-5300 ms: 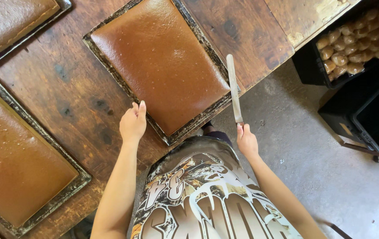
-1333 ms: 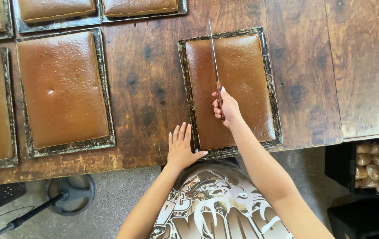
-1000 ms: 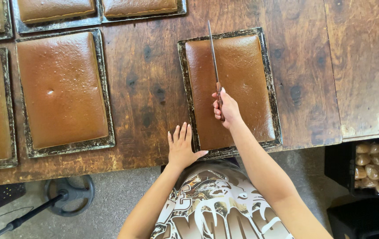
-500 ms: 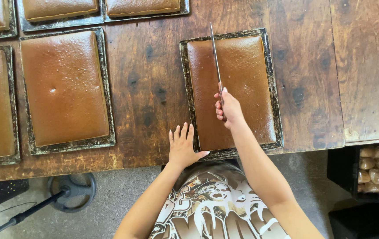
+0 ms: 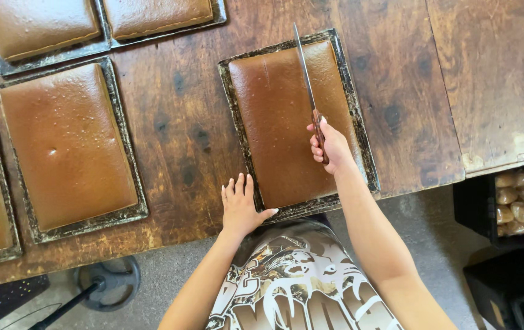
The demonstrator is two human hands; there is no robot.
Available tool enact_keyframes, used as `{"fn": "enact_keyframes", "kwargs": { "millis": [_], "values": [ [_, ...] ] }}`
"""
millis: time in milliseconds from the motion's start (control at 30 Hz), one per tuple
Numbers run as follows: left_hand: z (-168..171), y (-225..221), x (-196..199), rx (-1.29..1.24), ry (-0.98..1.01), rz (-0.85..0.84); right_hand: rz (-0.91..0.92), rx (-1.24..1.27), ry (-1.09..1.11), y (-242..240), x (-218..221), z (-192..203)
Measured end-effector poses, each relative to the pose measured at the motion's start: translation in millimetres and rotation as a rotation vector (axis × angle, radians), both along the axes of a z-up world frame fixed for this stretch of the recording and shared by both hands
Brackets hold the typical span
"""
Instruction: The person uses a long knife to cut large rectangular gingerbread cakes into smaller squares while they are on metal trays on a wooden workbench.
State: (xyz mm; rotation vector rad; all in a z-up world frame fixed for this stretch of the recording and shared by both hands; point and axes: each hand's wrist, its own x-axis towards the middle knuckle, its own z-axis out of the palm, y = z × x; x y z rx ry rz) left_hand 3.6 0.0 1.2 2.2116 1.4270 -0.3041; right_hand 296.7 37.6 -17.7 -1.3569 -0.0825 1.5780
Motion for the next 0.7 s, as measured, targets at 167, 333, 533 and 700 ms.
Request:
{"fn": "enact_keyframes", "kwargs": {
  "millis": [167,333,533,700],
  "values": [
    [0,1,2,-0.003,0.009,-0.004,0.006,0.018,-0.009,-3,-1,-6],
    [4,3,3,-0.024,-0.001,0.018,0.014,0.010,-0.018,-4,0,-9],
    [11,5,6,-0.032,0.030,0.004,0.039,-0.012,-0.057,-6,-1,-7],
    [12,8,10,-0.054,0.086,-0.023,0.063,-0.054,-0.070,-2,-2,6]
  ]
}}
